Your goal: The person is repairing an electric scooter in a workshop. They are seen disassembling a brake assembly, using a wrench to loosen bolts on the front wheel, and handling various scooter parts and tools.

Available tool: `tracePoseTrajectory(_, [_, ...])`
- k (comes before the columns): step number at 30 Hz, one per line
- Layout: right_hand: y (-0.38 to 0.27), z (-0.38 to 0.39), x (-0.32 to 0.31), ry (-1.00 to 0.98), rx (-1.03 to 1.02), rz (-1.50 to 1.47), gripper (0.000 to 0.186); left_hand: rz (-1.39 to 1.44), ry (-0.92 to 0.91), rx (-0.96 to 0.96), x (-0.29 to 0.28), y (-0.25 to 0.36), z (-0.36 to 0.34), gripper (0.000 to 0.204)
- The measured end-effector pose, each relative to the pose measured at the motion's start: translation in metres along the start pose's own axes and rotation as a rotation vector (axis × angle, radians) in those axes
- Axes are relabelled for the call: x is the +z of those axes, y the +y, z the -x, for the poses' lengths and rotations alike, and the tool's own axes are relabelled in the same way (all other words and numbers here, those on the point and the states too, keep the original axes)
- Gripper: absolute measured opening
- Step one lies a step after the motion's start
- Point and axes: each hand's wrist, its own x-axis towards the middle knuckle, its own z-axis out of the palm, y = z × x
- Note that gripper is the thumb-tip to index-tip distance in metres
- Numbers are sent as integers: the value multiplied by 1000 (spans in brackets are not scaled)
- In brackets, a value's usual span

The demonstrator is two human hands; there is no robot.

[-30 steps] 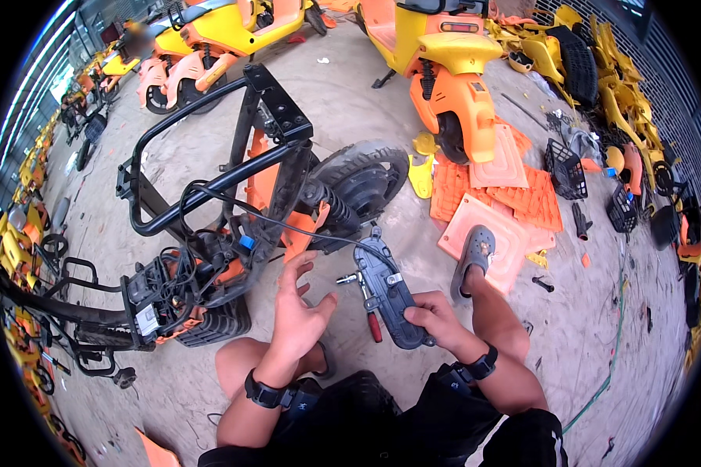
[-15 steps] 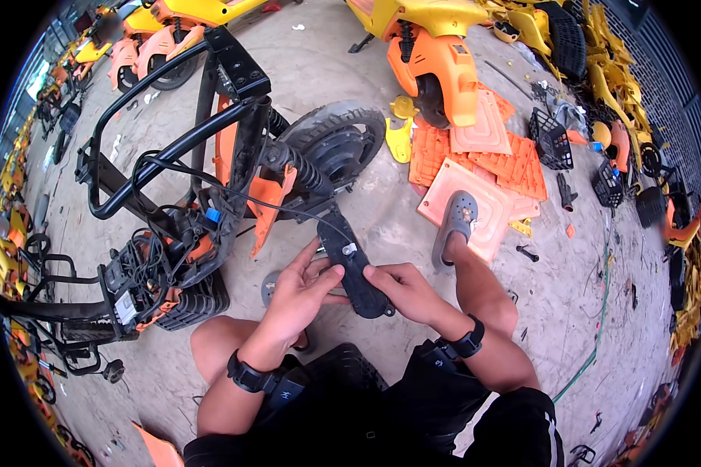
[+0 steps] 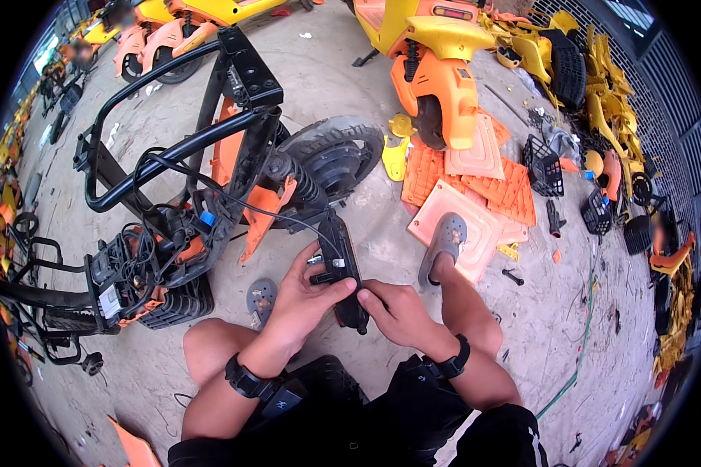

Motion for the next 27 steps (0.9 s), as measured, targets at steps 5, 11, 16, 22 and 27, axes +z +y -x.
tracePoseTrajectory(5, [3, 4, -2, 26, 219, -467, 32, 10, -6, 56, 6, 3, 0, 82])
tracePoseTrajectory(11, [11, -9, -15, 288, 459, -947, 22, -221, -6, 88, 1, -2, 1, 83])
tracePoseTrajectory(16, [24, -14, -15, 326, 351, -1119, 21, -209, -56, 30, 12, 5, 3, 73])
tracePoseTrajectory(22, [9, -19, -23, 287, 343, -1064, 14, -336, -152, 125, 6, 1, 2, 60])
tracePoseTrajectory(27, [12, -20, -21, 332, 304, -944, 19, -639, -63, 379, 12, 2, 9, 70])
